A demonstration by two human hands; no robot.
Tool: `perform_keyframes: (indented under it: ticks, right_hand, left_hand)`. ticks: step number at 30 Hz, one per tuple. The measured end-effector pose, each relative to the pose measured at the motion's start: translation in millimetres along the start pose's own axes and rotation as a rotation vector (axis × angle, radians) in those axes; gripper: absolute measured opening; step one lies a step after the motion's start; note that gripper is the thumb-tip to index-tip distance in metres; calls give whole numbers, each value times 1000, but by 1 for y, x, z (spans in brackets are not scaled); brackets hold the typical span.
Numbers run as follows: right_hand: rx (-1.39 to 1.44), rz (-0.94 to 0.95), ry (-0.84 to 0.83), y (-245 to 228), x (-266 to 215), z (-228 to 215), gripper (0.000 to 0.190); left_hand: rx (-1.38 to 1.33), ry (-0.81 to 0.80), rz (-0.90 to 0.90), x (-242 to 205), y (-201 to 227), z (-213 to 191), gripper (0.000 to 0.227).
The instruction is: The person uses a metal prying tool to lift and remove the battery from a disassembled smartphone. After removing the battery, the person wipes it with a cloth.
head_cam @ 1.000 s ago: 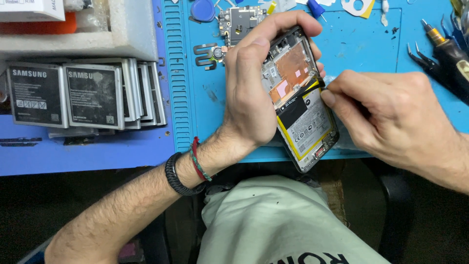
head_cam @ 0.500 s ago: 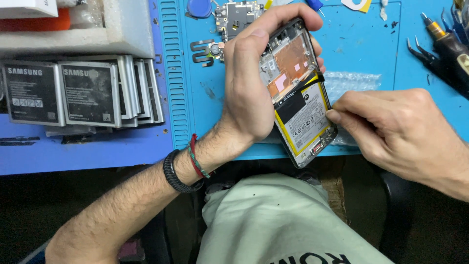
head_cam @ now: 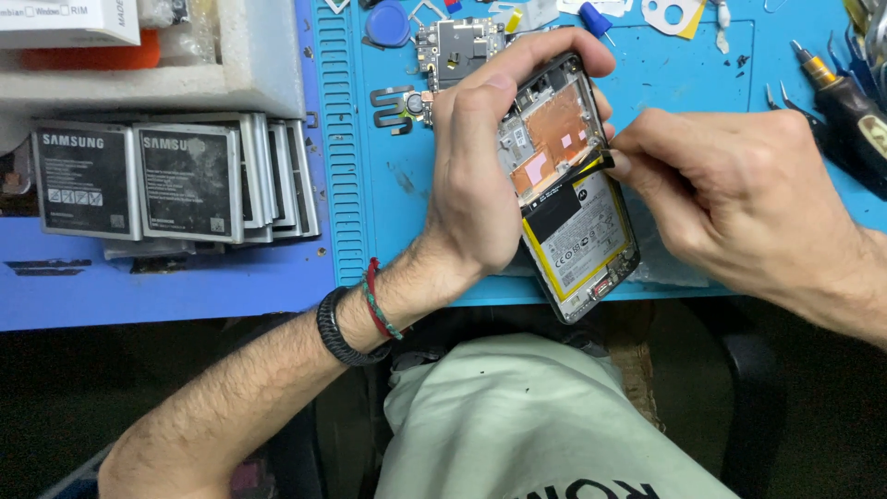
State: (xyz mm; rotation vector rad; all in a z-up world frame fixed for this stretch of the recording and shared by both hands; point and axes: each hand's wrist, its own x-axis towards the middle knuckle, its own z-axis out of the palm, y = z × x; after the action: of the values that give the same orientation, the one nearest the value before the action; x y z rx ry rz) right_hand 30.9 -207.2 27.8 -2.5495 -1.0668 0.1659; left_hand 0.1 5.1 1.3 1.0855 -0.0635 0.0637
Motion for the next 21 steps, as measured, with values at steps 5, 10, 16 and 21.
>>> perform_keyframes:
  ticks: [5, 10, 16, 21]
  right_hand:
    - [-16, 12, -114, 4, 2, -7, 22]
    - [34, 50, -205, 0, -19, -5, 24]
    - [-27, 105, -250, 5, -36, 1, 24]
    - [91, 65, -148, 2, -37, 5, 20]
  left_hand:
    - [-18, 50, 14, -3, -3, 3, 51]
    - [-17, 52, 12, -2, -4, 2, 51]
    - [-70, 50, 7, -1, -4, 4, 50]
    - [-49, 6, -10, 1, 2, 4, 48]
